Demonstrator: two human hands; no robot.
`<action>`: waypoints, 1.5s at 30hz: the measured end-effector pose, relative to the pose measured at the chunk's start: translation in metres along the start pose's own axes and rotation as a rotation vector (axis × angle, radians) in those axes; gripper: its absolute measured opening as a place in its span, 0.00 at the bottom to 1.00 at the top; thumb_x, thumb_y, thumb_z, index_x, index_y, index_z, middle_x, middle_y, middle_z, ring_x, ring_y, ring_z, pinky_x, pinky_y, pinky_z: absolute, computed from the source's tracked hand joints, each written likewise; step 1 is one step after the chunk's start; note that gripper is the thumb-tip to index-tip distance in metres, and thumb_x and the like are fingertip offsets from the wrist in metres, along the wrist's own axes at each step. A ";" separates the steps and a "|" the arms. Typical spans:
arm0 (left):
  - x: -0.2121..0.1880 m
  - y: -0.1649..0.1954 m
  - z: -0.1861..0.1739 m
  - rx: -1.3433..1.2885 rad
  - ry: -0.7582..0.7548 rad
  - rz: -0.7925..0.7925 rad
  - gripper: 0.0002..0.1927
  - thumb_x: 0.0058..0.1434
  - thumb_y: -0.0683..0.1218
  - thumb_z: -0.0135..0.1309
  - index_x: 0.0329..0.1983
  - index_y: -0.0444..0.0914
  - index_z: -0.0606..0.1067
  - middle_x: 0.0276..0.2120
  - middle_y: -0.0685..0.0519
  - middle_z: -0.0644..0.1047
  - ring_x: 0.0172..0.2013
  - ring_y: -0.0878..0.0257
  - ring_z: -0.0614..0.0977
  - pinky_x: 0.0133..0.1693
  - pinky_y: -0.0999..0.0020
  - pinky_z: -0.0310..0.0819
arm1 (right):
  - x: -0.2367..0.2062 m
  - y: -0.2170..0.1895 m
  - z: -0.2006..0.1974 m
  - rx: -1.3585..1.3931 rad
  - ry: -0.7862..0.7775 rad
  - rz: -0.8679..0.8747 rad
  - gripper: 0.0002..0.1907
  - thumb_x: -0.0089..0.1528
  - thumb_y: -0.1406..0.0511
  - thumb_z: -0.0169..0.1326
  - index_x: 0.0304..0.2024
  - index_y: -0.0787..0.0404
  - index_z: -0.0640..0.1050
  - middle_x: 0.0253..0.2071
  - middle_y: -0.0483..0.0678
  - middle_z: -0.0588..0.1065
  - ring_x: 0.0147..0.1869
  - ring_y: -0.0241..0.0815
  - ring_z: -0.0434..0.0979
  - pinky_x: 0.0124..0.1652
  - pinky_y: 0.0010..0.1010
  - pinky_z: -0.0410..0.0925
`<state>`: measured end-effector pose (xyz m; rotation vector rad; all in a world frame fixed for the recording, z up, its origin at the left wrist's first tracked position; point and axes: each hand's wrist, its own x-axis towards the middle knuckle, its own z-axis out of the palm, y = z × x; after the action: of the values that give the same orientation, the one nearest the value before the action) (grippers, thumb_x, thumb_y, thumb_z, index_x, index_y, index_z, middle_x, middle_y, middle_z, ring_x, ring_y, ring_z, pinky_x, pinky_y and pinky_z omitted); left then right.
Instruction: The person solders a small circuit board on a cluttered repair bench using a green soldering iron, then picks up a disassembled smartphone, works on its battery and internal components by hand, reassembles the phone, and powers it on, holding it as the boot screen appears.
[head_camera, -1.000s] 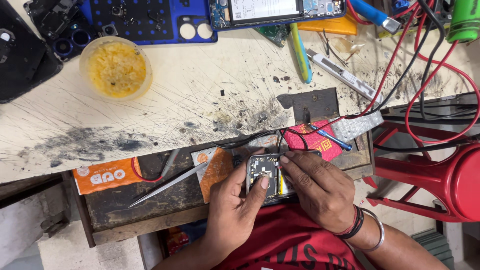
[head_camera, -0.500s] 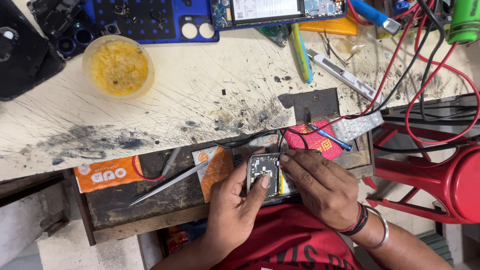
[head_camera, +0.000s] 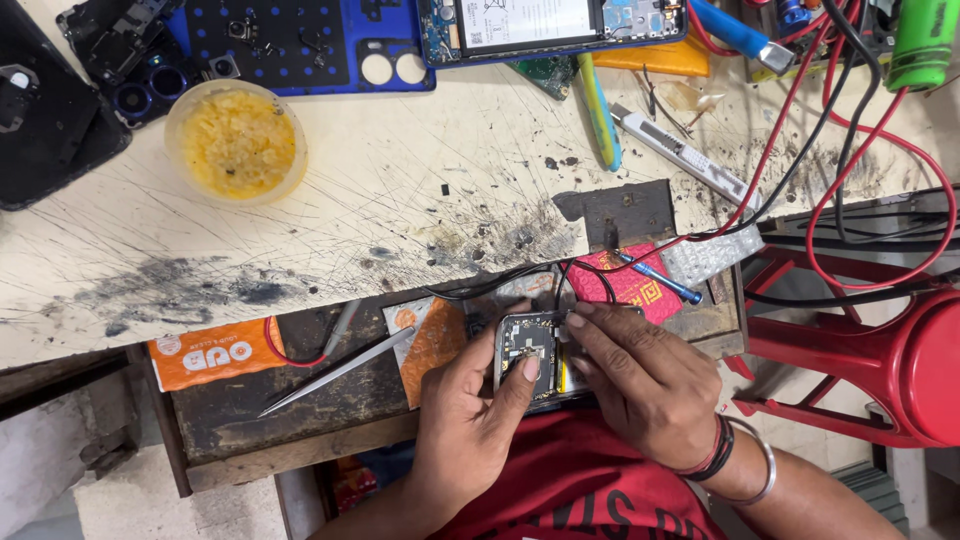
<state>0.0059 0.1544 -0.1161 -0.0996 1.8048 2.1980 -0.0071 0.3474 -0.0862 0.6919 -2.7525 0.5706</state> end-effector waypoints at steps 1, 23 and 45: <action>0.001 0.000 0.000 -0.015 0.004 0.005 0.22 0.71 0.44 0.52 0.66 0.33 0.71 0.42 0.53 0.83 0.39 0.75 0.78 0.40 0.77 0.76 | 0.000 -0.002 0.002 0.015 0.007 0.018 0.21 0.56 0.67 0.67 0.52 0.61 0.81 0.51 0.51 0.80 0.51 0.49 0.83 0.44 0.35 0.75; -0.001 -0.002 0.001 0.000 0.001 -0.024 0.22 0.71 0.45 0.52 0.65 0.32 0.71 0.37 0.56 0.82 0.35 0.76 0.76 0.37 0.78 0.75 | -0.003 -0.007 0.007 0.030 0.031 0.031 0.22 0.56 0.70 0.66 0.53 0.62 0.80 0.52 0.53 0.79 0.54 0.52 0.82 0.51 0.37 0.75; -0.003 0.001 -0.001 0.014 -0.013 -0.012 0.21 0.71 0.45 0.52 0.65 0.32 0.72 0.39 0.52 0.83 0.38 0.74 0.79 0.40 0.76 0.77 | 0.001 0.002 -0.007 -0.095 -0.120 -0.209 0.25 0.57 0.67 0.64 0.57 0.67 0.78 0.58 0.56 0.76 0.59 0.53 0.79 0.55 0.37 0.73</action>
<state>0.0078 0.1525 -0.1146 -0.0926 1.8078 2.1728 -0.0075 0.3519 -0.0800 1.0046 -2.7470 0.3626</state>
